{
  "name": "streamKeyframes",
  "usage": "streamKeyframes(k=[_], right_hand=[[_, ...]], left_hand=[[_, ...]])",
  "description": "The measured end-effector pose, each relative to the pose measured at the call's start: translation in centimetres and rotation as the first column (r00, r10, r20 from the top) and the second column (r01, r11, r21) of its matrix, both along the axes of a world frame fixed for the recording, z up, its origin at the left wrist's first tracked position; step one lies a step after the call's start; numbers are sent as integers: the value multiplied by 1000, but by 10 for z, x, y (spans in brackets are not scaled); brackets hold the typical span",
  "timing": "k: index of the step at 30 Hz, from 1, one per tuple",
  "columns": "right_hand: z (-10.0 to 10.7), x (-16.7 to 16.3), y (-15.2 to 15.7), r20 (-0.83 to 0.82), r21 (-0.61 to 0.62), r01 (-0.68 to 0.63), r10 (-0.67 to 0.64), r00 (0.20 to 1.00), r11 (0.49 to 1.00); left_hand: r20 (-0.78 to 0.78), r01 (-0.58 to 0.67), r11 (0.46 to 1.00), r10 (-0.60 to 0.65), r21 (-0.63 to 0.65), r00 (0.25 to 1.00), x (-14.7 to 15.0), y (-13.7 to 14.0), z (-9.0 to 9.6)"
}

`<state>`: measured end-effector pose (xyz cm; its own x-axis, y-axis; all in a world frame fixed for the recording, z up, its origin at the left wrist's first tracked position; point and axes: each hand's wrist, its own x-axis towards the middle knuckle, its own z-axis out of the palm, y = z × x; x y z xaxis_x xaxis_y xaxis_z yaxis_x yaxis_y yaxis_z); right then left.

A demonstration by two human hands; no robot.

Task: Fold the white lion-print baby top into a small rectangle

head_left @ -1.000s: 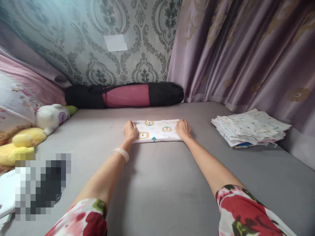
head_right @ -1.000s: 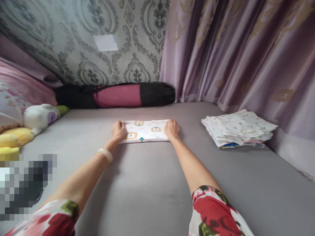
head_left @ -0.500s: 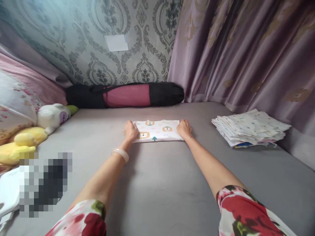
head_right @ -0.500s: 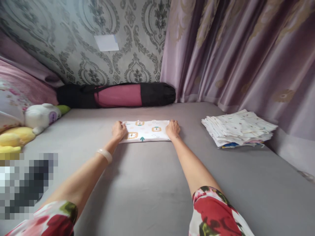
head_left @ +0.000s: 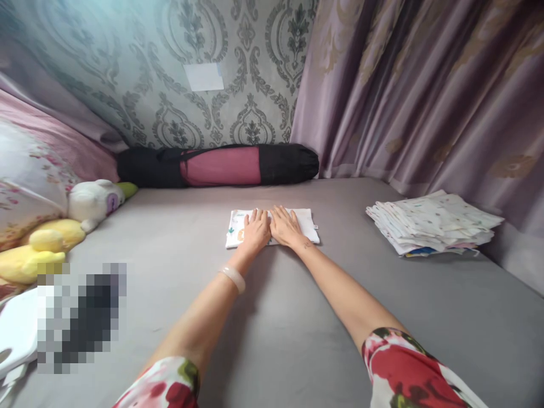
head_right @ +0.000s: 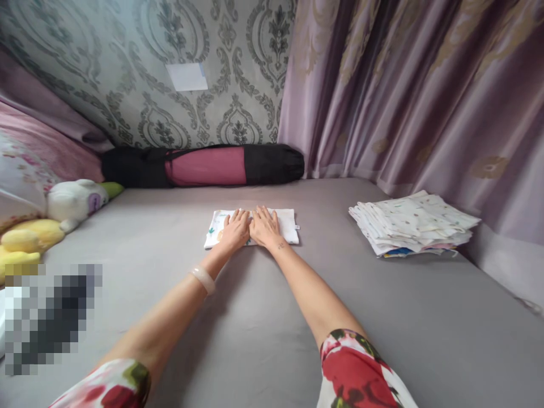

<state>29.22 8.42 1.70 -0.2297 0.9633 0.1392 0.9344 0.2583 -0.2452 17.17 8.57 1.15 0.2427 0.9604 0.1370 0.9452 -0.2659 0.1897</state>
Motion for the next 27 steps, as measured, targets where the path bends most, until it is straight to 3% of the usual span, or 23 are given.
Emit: streamKeyframes(k=[8,16,27], right_hand=[[-16,1,0,42,9,14,-14,999,1000],[-19,1,1,52,51,24,-26,998,998],[-22,6,-1,-3,46,228,-228,974,973]], left_hand=[[-26,-42,999,41,-22,999,-2,3,-18],[-8,-94,996,94,-10,996,-3,0,-14],[28,-270,962,269,48,963,-18,2,-18]])
